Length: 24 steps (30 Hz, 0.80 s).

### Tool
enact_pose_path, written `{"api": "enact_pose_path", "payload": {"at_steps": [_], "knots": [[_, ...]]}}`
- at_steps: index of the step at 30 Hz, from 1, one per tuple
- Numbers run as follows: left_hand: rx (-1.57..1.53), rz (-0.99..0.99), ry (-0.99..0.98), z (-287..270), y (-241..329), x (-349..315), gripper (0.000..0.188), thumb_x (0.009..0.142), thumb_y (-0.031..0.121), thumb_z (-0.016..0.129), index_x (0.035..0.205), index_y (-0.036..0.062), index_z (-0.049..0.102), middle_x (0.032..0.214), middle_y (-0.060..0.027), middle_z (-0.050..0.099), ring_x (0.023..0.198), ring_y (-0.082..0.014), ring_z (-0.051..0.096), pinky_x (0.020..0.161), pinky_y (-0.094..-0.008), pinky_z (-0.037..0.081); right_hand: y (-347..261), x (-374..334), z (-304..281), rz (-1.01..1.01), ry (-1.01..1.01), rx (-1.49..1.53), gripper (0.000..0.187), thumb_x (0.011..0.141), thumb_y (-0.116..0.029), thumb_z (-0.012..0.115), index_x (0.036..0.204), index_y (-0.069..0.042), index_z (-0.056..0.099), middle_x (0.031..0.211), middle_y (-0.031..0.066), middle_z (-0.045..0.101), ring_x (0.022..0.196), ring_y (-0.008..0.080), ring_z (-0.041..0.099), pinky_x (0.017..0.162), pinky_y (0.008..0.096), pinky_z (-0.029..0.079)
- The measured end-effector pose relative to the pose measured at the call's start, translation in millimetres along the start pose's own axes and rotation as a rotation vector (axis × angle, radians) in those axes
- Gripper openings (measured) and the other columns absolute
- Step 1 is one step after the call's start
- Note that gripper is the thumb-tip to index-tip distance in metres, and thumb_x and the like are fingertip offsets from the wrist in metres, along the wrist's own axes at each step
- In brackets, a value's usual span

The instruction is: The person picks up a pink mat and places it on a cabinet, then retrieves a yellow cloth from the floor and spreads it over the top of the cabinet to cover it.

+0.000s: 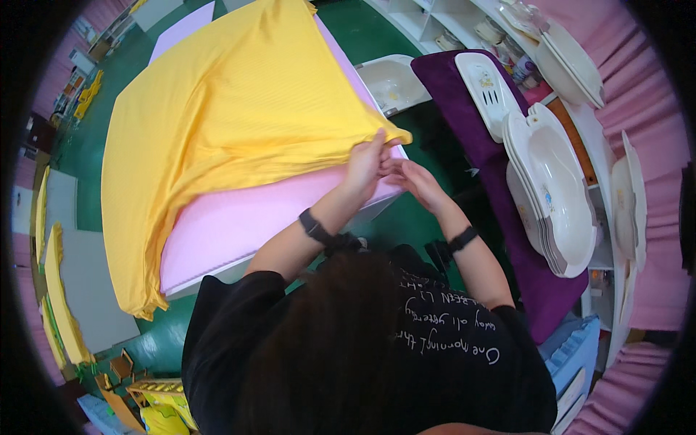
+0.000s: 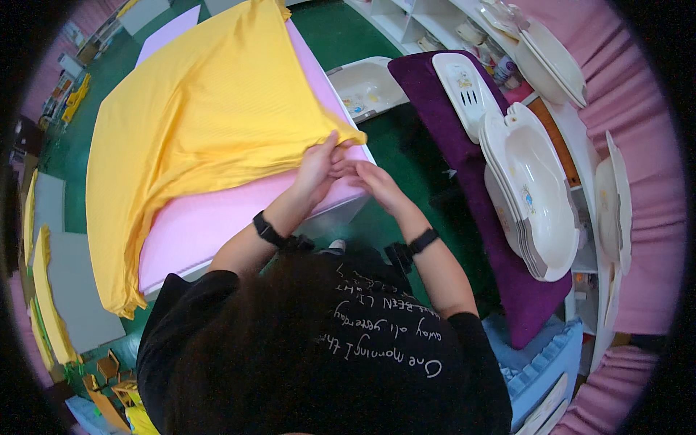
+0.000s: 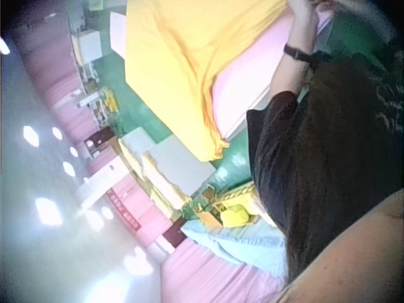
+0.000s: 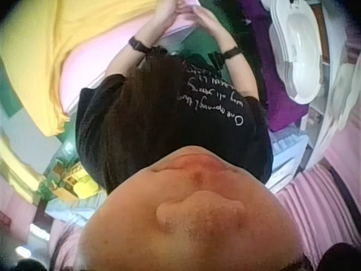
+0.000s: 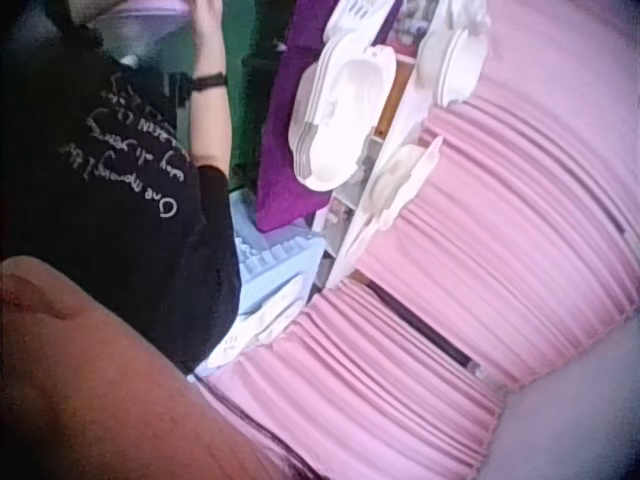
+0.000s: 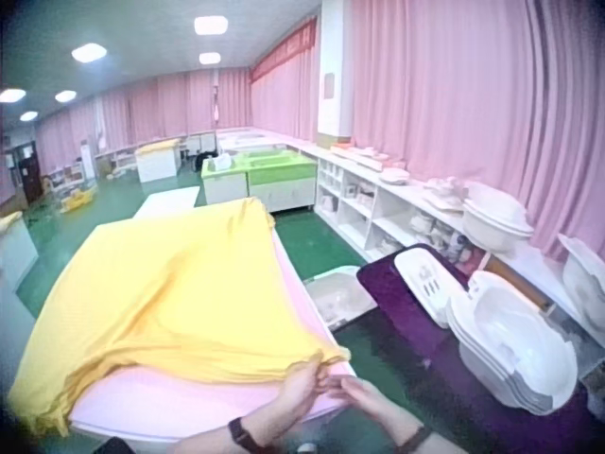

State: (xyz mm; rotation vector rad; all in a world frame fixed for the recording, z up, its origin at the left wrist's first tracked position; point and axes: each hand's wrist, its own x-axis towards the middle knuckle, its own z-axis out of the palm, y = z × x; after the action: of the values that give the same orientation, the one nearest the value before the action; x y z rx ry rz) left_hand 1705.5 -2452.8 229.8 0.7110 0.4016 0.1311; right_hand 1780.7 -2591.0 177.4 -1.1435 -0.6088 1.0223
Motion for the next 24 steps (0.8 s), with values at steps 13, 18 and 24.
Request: {"api": "enact_pose_path", "payload": {"at_steps": [13,18,24], "knots": [[-0.222,0.143,0.029,76.9,-79.9,84.2,0.03,0.093,0.036,0.036,0.088,0.0088,0.05,0.055,0.0041,0.034,0.045,-0.0063,0.032,0.039,-0.0171,0.023,-61.5,66.8,-94.5,0.334,-0.108,0.458,0.059,0.081,-0.059,0.041,0.04,-0.017,0.033,0.033,-0.0016,0.027,0.023,0.0122,0.021,0.024,0.0241,0.018],[-0.1,0.113,0.189,93.1,-108.4,54.4,0.015,0.09,0.022,0.043,0.097,0.0123,0.051,0.06,0.0036,0.041,0.05,-0.0072,0.038,0.042,-0.0196,0.028,-48.6,63.1,-104.1,0.781,-0.161,0.599,0.049,0.083,-0.045,0.044,0.067,0.0,0.054,0.053,0.0131,0.054,0.035,0.0273,0.047,0.032,0.0338,0.042],[-0.158,0.102,0.42,4.8,-138.2,-11.9,0.018,0.087,0.018,0.044,0.092,0.0048,0.055,0.074,0.0011,0.053,0.06,-0.0094,0.046,0.05,-0.0199,0.035,-22.9,63.1,-111.1,0.577,-0.639,0.951,0.035,0.085,-0.016,0.049,0.119,-0.007,0.045,0.114,0.0086,0.052,0.102,0.0247,0.052,0.079,0.0368,0.046]]}}
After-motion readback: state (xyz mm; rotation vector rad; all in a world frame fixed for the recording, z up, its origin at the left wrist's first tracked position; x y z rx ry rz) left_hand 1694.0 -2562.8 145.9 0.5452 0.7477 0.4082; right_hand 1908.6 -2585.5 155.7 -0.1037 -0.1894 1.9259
